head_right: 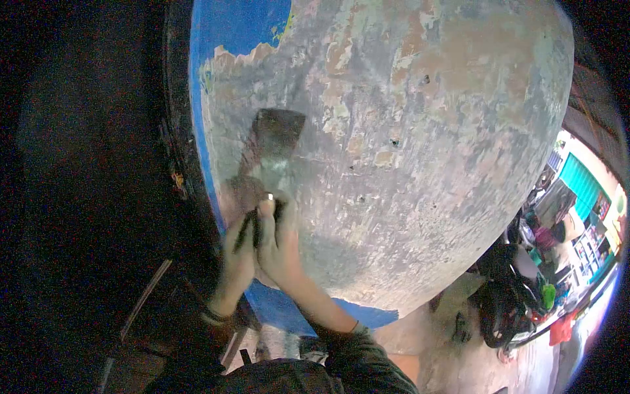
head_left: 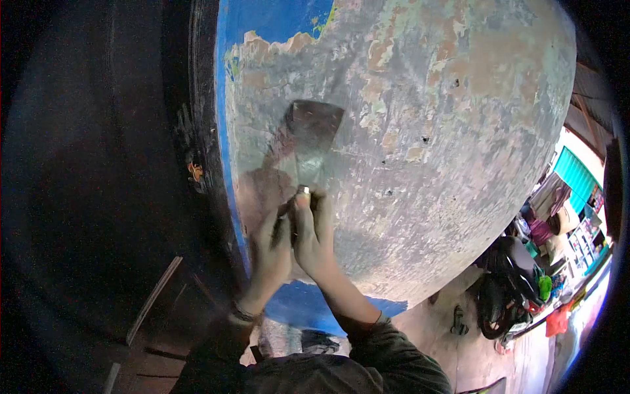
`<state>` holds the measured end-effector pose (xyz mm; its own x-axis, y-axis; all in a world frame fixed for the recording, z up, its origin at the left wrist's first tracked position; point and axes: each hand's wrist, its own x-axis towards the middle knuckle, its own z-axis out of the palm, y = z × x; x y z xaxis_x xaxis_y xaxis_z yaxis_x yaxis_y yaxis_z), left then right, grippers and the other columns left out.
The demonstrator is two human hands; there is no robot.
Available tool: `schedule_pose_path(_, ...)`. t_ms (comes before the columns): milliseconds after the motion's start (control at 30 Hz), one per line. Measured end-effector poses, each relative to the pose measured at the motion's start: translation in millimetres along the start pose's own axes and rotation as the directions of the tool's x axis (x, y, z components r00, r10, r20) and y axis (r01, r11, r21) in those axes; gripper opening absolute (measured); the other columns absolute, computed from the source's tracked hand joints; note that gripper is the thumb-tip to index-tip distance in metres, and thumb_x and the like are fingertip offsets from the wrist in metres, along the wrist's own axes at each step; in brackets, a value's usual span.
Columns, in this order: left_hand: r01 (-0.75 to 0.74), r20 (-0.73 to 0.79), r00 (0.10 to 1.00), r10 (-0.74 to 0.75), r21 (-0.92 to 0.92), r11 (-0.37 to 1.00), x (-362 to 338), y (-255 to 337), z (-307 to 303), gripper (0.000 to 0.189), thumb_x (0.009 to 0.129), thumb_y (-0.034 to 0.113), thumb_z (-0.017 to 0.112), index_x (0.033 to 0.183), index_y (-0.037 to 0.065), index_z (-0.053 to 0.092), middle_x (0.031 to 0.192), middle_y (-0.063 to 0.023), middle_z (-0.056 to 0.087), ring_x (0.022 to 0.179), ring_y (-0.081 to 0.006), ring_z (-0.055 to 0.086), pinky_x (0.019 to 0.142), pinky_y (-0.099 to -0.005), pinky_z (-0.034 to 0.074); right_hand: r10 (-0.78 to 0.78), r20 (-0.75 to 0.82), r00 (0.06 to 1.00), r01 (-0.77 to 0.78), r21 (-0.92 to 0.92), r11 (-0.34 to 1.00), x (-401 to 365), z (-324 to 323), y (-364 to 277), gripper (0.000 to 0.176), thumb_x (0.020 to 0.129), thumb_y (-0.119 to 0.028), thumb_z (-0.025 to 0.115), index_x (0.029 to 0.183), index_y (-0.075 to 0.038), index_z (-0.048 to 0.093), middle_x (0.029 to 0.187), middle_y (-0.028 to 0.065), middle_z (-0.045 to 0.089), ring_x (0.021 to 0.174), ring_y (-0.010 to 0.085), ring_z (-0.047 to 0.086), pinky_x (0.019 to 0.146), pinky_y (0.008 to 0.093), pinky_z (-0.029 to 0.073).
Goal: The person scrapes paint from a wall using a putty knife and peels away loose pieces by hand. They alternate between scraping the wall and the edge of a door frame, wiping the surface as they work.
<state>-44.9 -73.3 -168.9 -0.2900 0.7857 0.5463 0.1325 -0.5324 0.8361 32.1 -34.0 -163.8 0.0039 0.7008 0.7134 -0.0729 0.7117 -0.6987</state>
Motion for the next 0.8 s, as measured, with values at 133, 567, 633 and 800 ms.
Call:
schedule_pose_path(133, 0.041, 0.013, 0.999, -0.040, -0.085, 0.996, 20.0, 16.4, -19.3, 0.026, 0.099, 0.023, 0.049, 0.110, 0.001, 0.059, 0.087, -0.0046, 0.060, 0.078, -0.0117, 0.057, 0.068, -0.0259, 0.046, -0.101, 0.075, 0.992, 0.115, -0.213, 0.970, 16.5, -12.2, -25.4, 0.026, 0.096, -0.015, 0.052, 0.116, 0.001, 0.050, 0.108, 0.0251, 0.054, 0.100, 0.0370, 0.054, 0.087, 0.0421, 0.043)
schedule_pose_path(567, -0.346, 0.047, 0.938, 0.343, 0.096, 0.933, 75.9, 70.4, -18.6, 0.027, 0.090, 0.022, 0.067, 0.105, 0.002, 0.058, 0.085, -0.0040, 0.059, 0.077, -0.0084, 0.055, 0.067, -0.0237, 0.045, -0.777, 0.439, 0.452, 0.713, -0.701, 0.019, 153.9, -5.1, -63.4, 0.038, 0.079, -0.014, 0.053, 0.113, 0.001, 0.060, 0.117, 0.0195, 0.056, 0.117, 0.0361, 0.051, 0.106, 0.0485, 0.038)
schedule_pose_path(633, -0.340, 0.037, 0.940, 0.338, 0.094, 0.936, 71.9, 78.3, -15.1, 0.026, 0.089, 0.019, 0.069, 0.105, 0.002, 0.059, 0.084, -0.0034, 0.061, 0.076, -0.0075, 0.057, 0.068, -0.0223, 0.046, -0.786, 0.423, 0.451, 0.716, -0.697, 0.035, 159.3, -3.0, -67.3, 0.036, 0.078, -0.013, 0.053, 0.110, 0.001, 0.061, 0.115, 0.0186, 0.057, 0.116, 0.0355, 0.052, 0.105, 0.0472, 0.039)
schedule_pose_path(800, -0.511, -0.096, 0.858, 0.505, -0.052, 0.858, 77.3, 65.3, -5.6, 0.018, 0.087, 0.012, 0.070, 0.100, 0.003, 0.061, 0.085, -0.0018, 0.064, 0.069, -0.0054, 0.055, 0.058, -0.0199, 0.043, -0.809, 0.405, 0.425, 0.689, -0.724, -0.001, 159.0, 2.3, -64.8, 0.028, 0.077, -0.012, 0.054, 0.101, 0.000, 0.062, 0.113, 0.0179, 0.059, 0.113, 0.0353, 0.054, 0.102, 0.0449, 0.041)
